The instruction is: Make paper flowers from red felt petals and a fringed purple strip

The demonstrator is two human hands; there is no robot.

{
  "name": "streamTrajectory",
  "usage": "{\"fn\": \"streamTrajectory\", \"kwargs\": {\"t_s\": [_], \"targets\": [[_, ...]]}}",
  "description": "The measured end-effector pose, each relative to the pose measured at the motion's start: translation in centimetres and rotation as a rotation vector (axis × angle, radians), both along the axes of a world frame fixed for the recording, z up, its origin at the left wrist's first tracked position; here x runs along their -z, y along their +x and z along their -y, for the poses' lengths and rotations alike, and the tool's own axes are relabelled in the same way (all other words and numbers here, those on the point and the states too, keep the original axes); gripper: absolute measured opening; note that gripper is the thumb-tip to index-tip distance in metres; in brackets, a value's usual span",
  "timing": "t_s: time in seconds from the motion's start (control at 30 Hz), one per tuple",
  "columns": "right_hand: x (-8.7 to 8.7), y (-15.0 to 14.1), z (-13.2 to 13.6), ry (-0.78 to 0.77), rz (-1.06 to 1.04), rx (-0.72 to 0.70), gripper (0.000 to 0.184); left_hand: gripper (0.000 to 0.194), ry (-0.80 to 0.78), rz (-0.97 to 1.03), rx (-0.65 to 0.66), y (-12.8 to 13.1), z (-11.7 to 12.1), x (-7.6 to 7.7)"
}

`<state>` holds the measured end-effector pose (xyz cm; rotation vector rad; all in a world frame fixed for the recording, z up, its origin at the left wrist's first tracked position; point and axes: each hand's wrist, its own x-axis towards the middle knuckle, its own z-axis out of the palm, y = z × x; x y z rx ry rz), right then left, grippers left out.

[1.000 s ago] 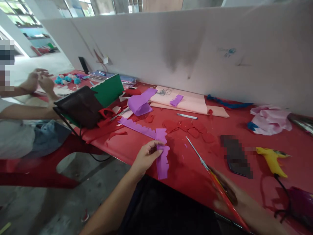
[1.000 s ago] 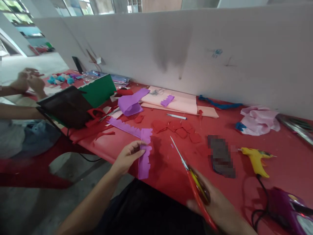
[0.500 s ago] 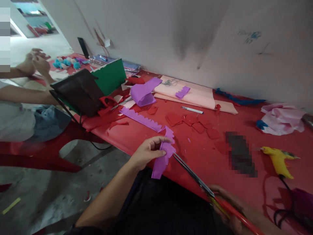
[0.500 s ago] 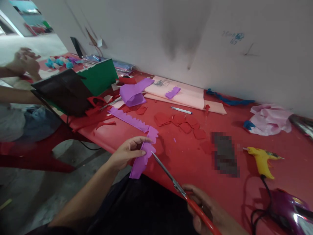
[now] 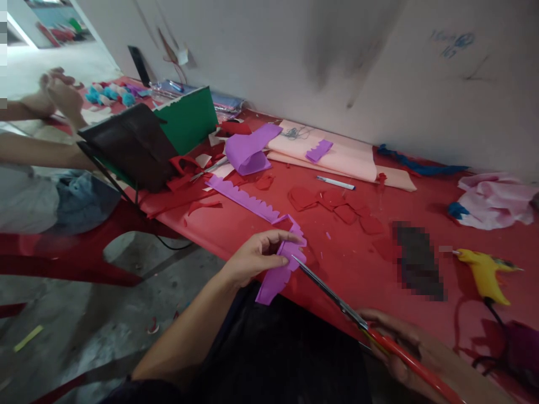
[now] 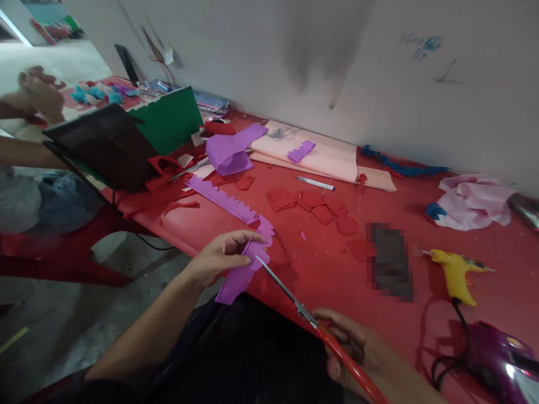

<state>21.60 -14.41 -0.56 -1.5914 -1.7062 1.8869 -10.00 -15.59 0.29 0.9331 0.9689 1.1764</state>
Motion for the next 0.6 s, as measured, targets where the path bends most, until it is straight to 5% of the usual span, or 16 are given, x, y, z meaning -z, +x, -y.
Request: {"fn": "streamTrajectory", "kwargs": {"t_s": [0.2, 0.6], "targets": [[-2.7, -0.9, 0.0, -0.063, -0.027, 0.037, 0.043, 0.037, -0.010, 0.039, 0.040, 0.1, -0.1, -0.1], [-1.2, 1.1, 0.1, -0.001, 0.006, -0.029, 0.051, 0.038, 0.002, -0.008, 0.036, 0.2, -0.1, -0.1]]}}
